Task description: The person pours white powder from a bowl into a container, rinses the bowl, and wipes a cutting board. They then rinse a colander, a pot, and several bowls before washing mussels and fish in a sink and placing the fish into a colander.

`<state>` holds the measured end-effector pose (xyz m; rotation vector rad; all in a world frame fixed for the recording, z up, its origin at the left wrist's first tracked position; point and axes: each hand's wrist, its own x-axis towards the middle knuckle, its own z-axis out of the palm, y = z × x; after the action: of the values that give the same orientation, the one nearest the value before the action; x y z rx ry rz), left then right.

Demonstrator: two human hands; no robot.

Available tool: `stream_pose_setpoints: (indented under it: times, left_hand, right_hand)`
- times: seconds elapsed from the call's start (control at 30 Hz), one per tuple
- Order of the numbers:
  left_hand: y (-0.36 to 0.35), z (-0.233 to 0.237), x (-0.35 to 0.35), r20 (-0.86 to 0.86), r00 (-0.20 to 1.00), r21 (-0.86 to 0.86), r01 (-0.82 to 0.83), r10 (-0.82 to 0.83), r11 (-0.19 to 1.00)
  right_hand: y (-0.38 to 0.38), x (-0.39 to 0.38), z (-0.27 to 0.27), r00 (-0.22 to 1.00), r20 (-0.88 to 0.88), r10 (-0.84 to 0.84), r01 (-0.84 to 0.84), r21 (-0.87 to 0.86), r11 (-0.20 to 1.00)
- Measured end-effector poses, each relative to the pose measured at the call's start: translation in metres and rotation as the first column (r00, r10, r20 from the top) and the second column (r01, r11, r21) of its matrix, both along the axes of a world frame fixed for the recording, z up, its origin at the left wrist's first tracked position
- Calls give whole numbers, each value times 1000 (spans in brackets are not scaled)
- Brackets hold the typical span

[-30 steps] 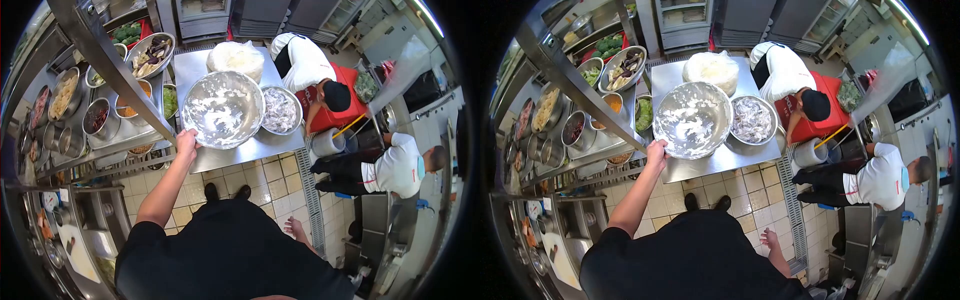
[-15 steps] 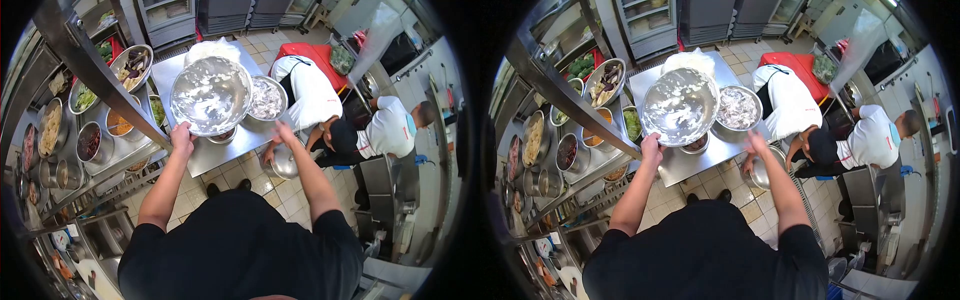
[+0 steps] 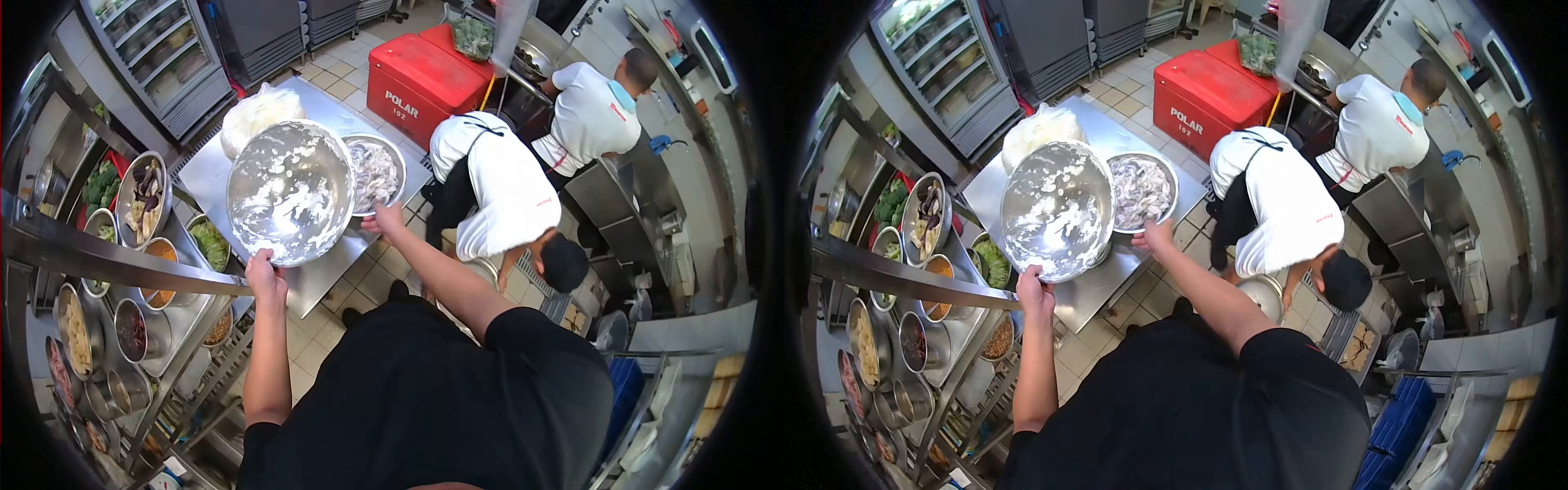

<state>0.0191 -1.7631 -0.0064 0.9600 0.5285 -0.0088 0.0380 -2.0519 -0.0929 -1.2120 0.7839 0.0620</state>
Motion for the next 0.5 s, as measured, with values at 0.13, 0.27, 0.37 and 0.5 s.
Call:
stream_pose_setpoints:
  times: [0.13, 0.27, 0.37, 0.5]
  left_hand:
    - [5, -20, 6, 35, 999, -18, -16, 16, 1000]
    - [3, -28, 7, 80, 997, -9, -4, 5, 1000]
    - [-4, -37, 5, 105, 994, 6, -38, 37, 999]
    - [-19, -39, 9, 140, 987, 73, -91, 80, 993]
  right_hand:
    - [-39, -48, -24, 993, -60, 98, -97, 24, 995]
    - [-119, -113, -67, 995, -82, -49, 28, -237, 971]
    - [-169, -160, -85, 991, -116, -72, 52, -170, 984]
    - [-213, -189, -95, 980, -196, 23, -41, -88, 995]
